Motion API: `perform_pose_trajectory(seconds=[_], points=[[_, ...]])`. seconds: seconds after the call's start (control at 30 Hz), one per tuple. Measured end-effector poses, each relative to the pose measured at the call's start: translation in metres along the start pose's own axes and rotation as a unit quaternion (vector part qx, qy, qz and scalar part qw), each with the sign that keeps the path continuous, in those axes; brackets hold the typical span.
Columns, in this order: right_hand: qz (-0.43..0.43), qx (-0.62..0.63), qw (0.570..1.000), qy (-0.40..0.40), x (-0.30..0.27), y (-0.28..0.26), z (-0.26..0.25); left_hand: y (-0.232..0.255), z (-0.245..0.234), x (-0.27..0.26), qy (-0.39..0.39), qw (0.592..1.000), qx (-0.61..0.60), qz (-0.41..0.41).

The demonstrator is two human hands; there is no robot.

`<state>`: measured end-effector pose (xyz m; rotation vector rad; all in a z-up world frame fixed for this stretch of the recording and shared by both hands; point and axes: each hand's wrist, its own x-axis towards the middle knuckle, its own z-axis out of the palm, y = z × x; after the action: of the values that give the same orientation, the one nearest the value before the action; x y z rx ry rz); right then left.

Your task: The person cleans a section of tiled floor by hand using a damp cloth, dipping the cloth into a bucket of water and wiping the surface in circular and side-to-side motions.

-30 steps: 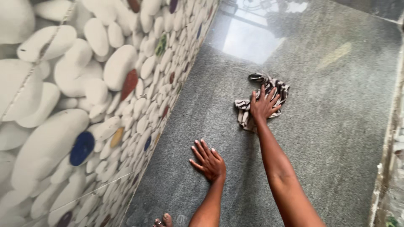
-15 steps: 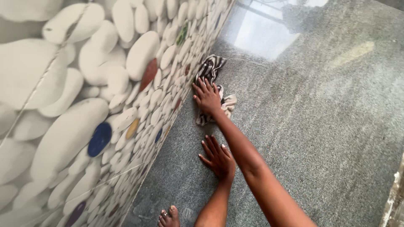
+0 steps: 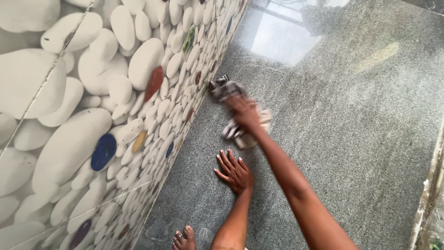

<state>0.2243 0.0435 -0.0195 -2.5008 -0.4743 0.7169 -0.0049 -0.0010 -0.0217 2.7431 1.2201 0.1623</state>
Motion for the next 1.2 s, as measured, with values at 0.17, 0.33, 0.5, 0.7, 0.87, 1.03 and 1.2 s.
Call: perform_pose_trajectory(seconds=[0.17, 0.33, 0.5, 0.7, 0.87, 1.03, 1.2], points=[[0.08, 0.107, 0.961, 0.242, -0.036, 0.156, -0.082, 0.003, -0.005, 0.0, -0.008, 1.0, 0.004, -0.005], [0.201, -0.068, 0.914, 0.347, -0.073, 0.227, -0.093, 0.003, -0.004, 0.001, -0.019, 1.0, 0.02, -0.002], [0.298, 0.013, 0.875, 0.382, -0.047, 0.181, -0.064, -0.006, -0.011, 0.001, -0.005, 0.998, -0.068, 0.008], [0.031, -0.043, 0.954, 0.296, -0.023, 0.056, 0.021, -0.025, -0.036, 0.012, -0.016, 0.899, -0.43, -0.08], [-0.222, -0.114, 0.947, 0.201, -0.071, -0.045, 0.106, -0.036, -0.088, 0.045, 0.109, 0.856, -0.496, -0.095], [-0.293, -0.151, 0.937, 0.117, -0.157, -0.066, 0.129, -0.024, -0.151, 0.053, 0.12, 0.864, -0.488, -0.035], [-0.251, -0.172, 0.948, 0.097, -0.172, -0.018, 0.116, -0.008, -0.179, 0.021, 0.098, 0.883, -0.457, 0.038]])
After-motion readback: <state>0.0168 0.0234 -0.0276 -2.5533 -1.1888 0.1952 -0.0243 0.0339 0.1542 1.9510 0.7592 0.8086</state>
